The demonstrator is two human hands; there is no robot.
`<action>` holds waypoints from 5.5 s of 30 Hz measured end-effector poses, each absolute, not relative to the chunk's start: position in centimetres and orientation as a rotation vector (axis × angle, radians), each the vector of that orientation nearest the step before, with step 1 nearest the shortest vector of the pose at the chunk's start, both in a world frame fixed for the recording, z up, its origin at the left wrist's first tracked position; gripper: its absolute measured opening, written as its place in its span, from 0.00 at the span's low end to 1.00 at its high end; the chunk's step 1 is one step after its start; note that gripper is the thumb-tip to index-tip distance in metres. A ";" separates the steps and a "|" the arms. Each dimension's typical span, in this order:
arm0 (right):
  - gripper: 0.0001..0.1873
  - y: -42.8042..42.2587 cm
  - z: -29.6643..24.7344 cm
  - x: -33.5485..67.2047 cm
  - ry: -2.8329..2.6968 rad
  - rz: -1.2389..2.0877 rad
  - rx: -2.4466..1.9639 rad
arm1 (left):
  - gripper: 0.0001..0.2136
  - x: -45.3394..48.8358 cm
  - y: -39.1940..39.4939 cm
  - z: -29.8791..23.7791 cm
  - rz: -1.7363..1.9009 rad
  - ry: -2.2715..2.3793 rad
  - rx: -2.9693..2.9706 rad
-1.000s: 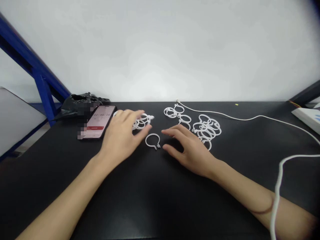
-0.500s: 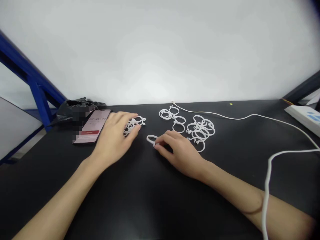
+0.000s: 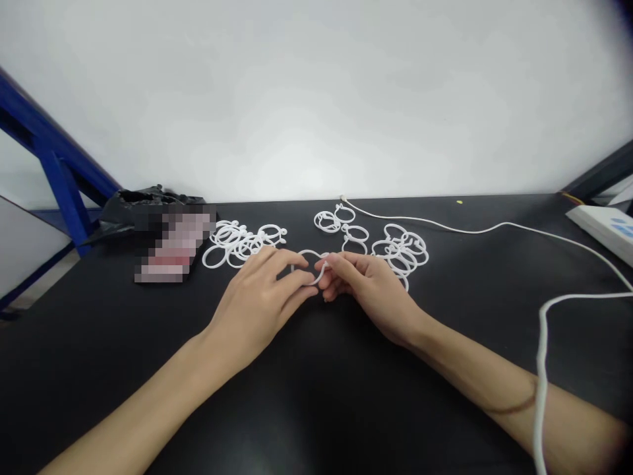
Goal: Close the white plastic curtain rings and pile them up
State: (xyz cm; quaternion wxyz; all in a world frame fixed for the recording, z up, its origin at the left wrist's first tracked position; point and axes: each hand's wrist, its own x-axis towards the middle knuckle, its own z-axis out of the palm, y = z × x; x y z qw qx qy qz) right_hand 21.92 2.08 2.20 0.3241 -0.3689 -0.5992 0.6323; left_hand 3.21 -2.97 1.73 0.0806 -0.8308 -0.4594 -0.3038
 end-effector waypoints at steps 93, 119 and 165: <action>0.09 1.2 2.0 22.9 -2.263 0.592 -0.741 | 0.08 3.0 -2.6 1.7 -1.035 -1.604 -2.450; 0.17 4.1 1.3 23.8 -2.455 -0.032 -1.216 | 0.10 -3.0 0.6 1.4 -0.815 -1.763 -2.099; 0.12 2.6 2.3 22.9 -1.876 1.335 -1.050 | 0.05 3.9 -3.1 2.6 -1.163 -1.575 -2.597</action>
